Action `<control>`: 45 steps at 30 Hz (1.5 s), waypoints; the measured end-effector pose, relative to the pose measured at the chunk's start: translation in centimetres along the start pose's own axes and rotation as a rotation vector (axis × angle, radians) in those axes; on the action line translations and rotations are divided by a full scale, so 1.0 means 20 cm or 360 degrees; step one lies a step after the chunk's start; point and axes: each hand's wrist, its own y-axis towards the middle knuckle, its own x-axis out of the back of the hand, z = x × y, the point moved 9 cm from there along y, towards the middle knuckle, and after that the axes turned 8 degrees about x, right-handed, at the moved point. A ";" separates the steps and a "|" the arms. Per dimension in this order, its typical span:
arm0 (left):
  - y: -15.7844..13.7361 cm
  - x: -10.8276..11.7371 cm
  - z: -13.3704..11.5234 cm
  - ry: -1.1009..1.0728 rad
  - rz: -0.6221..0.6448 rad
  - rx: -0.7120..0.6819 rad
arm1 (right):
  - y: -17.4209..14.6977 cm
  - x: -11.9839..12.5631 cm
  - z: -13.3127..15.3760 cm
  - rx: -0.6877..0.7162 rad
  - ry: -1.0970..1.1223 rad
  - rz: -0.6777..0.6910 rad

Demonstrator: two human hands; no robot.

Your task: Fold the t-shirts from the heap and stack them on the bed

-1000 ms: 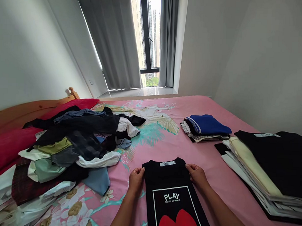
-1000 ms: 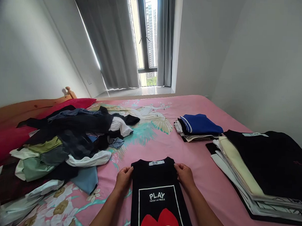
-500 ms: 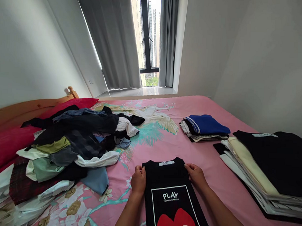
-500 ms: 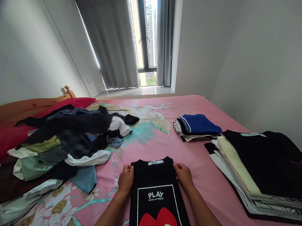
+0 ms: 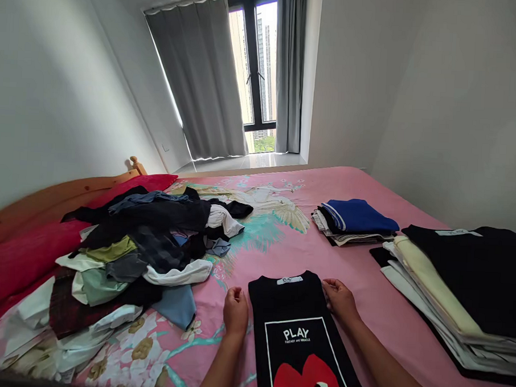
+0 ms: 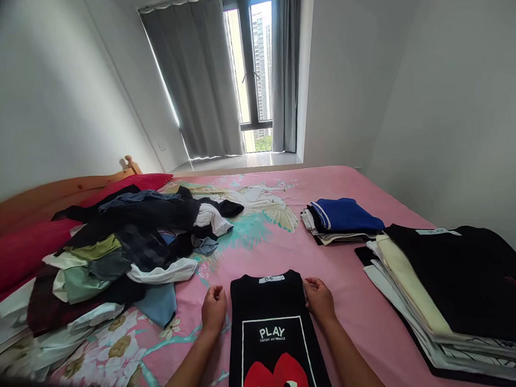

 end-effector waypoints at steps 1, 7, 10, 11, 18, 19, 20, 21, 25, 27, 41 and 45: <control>-0.06 -0.01 -0.03 0.0014 0.0051 -0.0105 | -0.02 0.01 0.02 0.0015 -0.0018 -0.0010; -0.36 -0.22 -0.06 0.1000 0.0405 -0.0631 | -0.23 -0.08 0.14 0.0498 -0.0538 0.0168; -0.33 -0.23 0.02 0.1380 0.0303 -0.0499 | -0.34 -0.21 0.09 0.0706 -0.1091 0.0452; -0.32 -0.23 0.03 0.1412 0.0297 -0.0484 | -0.35 -0.22 0.07 0.0696 -0.1181 0.0499; -0.41 -0.08 0.12 0.1185 0.0387 -0.0417 | -0.39 0.08 -0.01 0.0350 -0.0373 0.0165; -0.45 -0.05 0.16 0.1135 0.0396 -0.0426 | -0.43 0.15 -0.07 0.0223 -0.0246 0.0123; -0.50 -0.02 0.19 0.1083 0.0388 -0.0447 | -0.47 0.21 -0.13 0.0116 -0.0169 0.0101; -0.54 0.02 0.23 0.1027 0.0363 -0.0478 | -0.52 0.26 -0.18 0.0043 -0.0134 0.0094; -0.70 0.13 0.32 0.0753 0.0179 -0.0546 | -0.66 0.37 -0.29 -0.0065 -0.0229 0.0125; -0.74 0.16 0.34 0.0621 0.0133 -0.0474 | -0.68 0.34 -0.27 -0.0078 -0.0372 0.0209; -0.75 0.01 0.36 0.0232 0.0655 0.0391 | -0.69 0.20 -0.03 0.0085 -0.0846 0.0464; -0.92 -0.08 0.50 -0.0089 0.1068 0.0608 | -0.73 0.26 -0.08 0.0030 -0.0718 0.0426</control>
